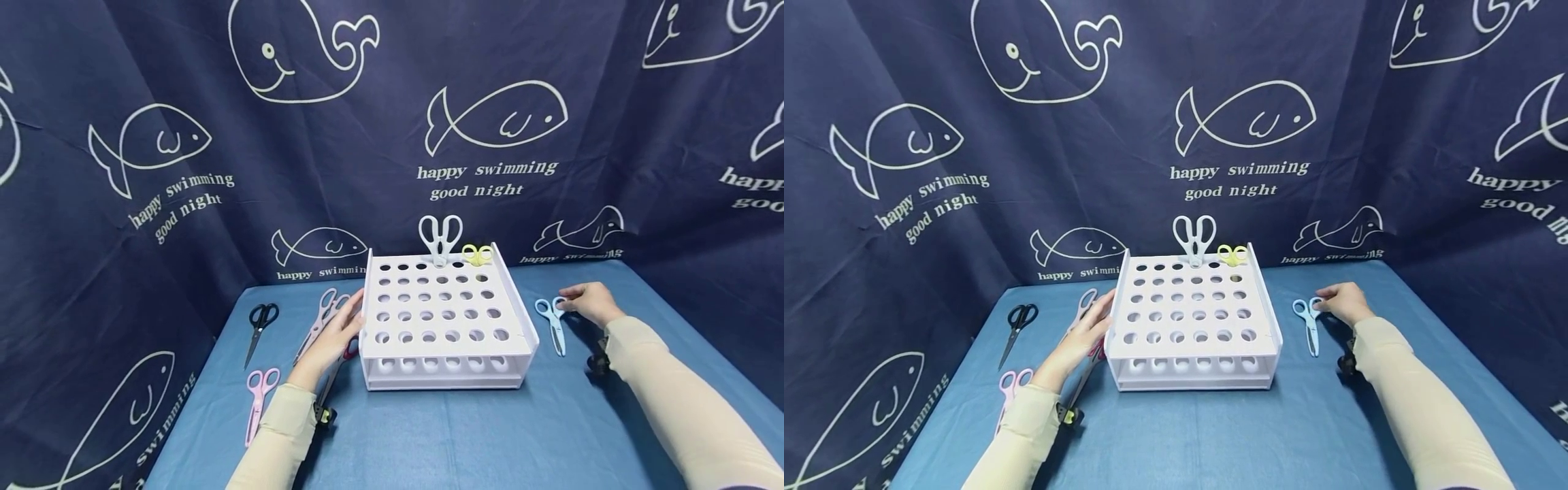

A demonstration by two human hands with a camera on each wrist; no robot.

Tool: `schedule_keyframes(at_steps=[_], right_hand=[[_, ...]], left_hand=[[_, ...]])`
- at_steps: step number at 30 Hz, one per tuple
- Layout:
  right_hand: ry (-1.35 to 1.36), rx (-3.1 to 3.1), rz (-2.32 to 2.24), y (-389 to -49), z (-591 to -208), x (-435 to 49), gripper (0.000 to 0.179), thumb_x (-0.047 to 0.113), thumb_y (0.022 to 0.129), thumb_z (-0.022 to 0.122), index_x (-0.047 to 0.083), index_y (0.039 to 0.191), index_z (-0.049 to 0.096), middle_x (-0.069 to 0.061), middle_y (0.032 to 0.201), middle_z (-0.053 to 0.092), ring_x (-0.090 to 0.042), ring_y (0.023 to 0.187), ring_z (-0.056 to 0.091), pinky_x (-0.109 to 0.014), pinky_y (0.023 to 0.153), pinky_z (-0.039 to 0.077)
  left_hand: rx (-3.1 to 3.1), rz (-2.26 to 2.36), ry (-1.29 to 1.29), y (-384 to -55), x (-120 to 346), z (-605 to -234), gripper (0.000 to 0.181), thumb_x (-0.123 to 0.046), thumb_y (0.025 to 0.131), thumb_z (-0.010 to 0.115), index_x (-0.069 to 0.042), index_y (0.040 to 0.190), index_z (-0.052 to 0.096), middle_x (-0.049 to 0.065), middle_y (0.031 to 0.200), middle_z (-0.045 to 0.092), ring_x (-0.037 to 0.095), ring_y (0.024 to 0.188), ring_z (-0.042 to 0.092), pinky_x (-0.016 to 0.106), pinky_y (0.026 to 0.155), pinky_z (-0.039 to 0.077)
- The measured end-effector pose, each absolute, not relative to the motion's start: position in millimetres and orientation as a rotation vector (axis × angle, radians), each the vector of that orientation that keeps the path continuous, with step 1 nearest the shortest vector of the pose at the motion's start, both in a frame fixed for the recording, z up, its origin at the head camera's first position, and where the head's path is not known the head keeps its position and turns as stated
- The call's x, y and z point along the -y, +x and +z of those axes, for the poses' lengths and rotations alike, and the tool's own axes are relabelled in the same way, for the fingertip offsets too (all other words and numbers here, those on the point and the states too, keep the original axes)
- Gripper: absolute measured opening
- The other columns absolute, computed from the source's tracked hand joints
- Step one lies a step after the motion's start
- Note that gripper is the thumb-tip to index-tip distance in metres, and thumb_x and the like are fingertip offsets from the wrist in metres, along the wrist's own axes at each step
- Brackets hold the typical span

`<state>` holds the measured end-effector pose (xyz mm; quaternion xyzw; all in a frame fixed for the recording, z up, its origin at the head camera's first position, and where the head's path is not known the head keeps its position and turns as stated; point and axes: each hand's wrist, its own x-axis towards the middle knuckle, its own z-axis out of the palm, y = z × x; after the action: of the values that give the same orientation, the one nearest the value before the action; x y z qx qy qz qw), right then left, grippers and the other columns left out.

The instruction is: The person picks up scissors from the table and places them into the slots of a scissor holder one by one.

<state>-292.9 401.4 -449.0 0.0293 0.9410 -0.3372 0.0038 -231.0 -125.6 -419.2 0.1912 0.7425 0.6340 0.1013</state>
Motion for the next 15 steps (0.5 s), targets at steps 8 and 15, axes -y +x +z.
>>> schedule_keyframes(at_steps=[8,15], right_hand=[[0.169,-2.917,-1.27,-287.5,-441.9,-411.0,0.038,0.009,0.091,0.066,-0.013,0.121,0.06,-0.029,0.107,0.068,-0.022,0.076,0.074,-0.033,0.07,0.06],[0.197,-2.873,-1.43,-284.4,-428.1,-415.9,0.042,0.013,0.088,0.07,-0.012,0.121,0.061,-0.002,0.087,0.074,-0.006,0.07,0.07,-0.032,0.07,0.061]], left_hand=[[-2.175,1.88,0.572,-231.9,125.0,-421.4,0.058,-0.022,0.105,0.042,-0.017,0.156,0.016,0.008,0.163,0.015,0.028,0.148,0.021,0.047,0.119,0.023],[-2.182,1.879,0.578,-231.3,125.0,-420.1,0.058,-0.022,0.105,0.041,-0.016,0.156,0.015,0.008,0.163,0.015,0.027,0.149,0.02,0.048,0.119,0.023]])
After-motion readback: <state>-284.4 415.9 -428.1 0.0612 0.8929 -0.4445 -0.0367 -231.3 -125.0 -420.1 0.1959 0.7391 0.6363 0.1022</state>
